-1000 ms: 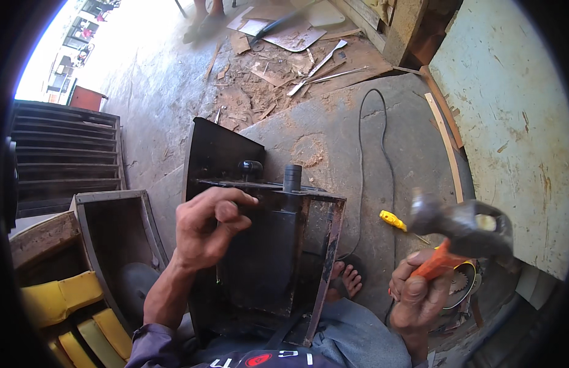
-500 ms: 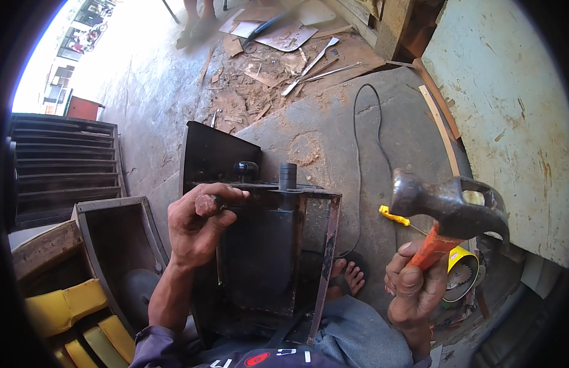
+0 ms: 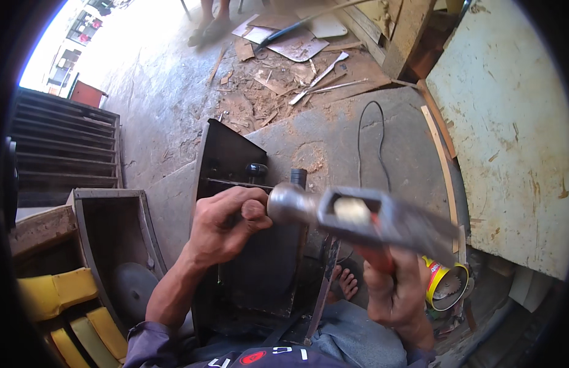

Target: The person repairs a small table saw by hammering pins into the frame and using pliers to adjust internal components.

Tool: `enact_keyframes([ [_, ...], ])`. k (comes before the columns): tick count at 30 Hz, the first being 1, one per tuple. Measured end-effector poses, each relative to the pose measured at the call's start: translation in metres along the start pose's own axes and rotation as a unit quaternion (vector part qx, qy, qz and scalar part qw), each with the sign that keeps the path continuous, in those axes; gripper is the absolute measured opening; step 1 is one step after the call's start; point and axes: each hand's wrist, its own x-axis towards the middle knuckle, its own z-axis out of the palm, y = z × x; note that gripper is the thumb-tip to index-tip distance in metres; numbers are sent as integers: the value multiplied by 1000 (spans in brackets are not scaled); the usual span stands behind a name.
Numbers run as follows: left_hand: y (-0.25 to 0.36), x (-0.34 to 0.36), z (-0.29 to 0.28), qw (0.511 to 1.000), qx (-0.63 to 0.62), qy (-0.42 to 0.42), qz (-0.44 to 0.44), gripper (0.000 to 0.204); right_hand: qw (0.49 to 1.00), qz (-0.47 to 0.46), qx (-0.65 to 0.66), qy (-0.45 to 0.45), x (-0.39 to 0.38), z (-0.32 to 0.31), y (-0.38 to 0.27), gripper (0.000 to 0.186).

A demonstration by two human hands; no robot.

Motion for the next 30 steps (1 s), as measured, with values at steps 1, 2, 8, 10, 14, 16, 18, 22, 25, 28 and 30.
enact_keyframes([
  [1, -2, 0, 3, 1000, 0, 11, 23, 21, 999, -31, -16, -17, -3, -4, 0, 45],
  [2, -4, 0, 5, 999, 1, 20, 28, 21, 996, -65, -37, -54, -6, -10, 5, 41],
  [8, -9, -5, 9, 999, 17, 5, 47, 26, 938, -195, -280, -61, 18, -16, -32, 18],
  [10, -12, -2, 7, 998, 11, 2, 61, 27, 952, -227, -204, -16, 16, -12, -43, 19],
  [14, -12, 0, 10, 997, 18, 11, 78, 29, 943, -297, 79, 126, 5, -5, -49, 33],
  [16, -8, -4, 8, 995, 64, 9, 82, 29, 942, 57, -326, -58, 4, -8, -36, 33],
  [18, -15, -12, 6, 997, 38, 13, 66, 30, 970, -108, -189, 110, -7, -15, -40, 34],
  [22, -14, -7, 15, 999, 4, 9, 53, 29, 893, -298, 301, 151, -12, -13, -41, 36],
  [25, -13, -9, 6, 996, 64, -7, 59, 22, 976, -204, -40, 70, -5, -3, -26, 33],
  [28, -20, -14, 0, 996, 60, -1, 61, 20, 963, -243, 39, 111, -10, -16, -45, 38],
  [30, -17, -1, -4, 996, 64, -8, 57, 16, 861, -344, 321, 194, -2, 2, -60, 44],
])
